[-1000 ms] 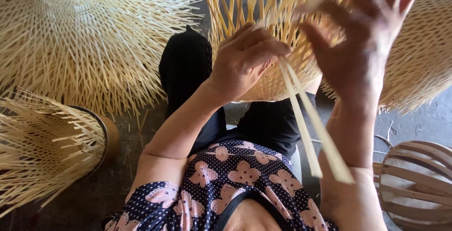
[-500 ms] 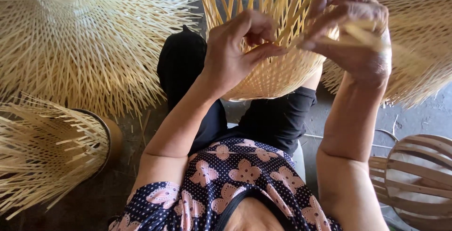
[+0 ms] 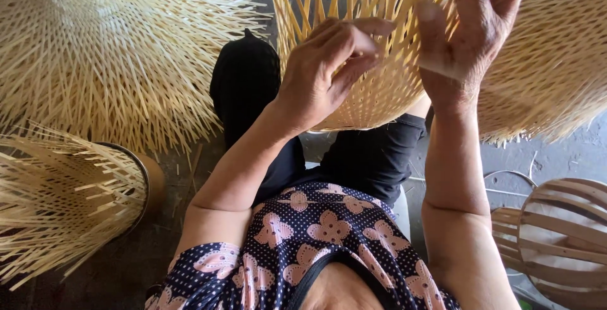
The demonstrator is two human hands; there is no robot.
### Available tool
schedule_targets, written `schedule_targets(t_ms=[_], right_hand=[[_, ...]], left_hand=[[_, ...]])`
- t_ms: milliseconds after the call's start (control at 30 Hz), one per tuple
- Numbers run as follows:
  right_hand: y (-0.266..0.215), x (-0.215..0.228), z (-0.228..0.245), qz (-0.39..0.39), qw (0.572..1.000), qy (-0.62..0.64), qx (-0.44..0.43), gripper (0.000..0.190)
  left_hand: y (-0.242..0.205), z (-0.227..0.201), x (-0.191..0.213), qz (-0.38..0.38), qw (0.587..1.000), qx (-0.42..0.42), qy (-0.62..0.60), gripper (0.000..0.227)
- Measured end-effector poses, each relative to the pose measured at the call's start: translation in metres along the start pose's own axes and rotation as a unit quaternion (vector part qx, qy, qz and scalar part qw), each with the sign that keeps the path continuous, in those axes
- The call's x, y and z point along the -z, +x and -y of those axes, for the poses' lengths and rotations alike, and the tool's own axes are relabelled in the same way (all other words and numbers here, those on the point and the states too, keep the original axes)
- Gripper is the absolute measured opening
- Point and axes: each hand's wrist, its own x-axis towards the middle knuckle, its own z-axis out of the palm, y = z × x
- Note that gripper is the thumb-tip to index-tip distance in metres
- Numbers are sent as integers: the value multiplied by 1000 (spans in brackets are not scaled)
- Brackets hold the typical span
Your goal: The person weaves thin bamboo strips by hand, interlacing them through the vertical ribs of a conical frame. They pull and tuck each strip into the existing lattice, rotating the structure to work around its circumference.
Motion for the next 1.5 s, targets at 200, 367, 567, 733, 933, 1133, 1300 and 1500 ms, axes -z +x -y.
schedule_targets(t_ms=[200,367,567,733,933,1133,1300,1500], right_hand=[[-8,-9,-10,-64,996,-59,-22,20],[-5,-14,-16,-89,995,-25,19,21],[-1,-9,-11,-90,987,131,-20,19],[-6,-12,-16,-85,962,249,-67,17],[-14,-7,-10,-137,956,230,-119,16],[-12,0,-9,-148,974,147,-84,19],[-6,16,-6,-77,996,31,-35,18],[-7,25,3,-13,999,-50,0,12]], left_hand=[[0,-11,-1,-19,999,35,-5,15],[3,-19,3,-14,998,57,-13,18],[4,-10,-8,-22,996,83,-10,23],[25,-23,-15,-34,987,41,151,44],[45,-13,-23,-11,992,95,79,26],[46,-4,-25,-34,999,40,5,12],[46,-14,-16,-29,997,43,53,10],[44,-18,-19,-32,993,27,108,11]])
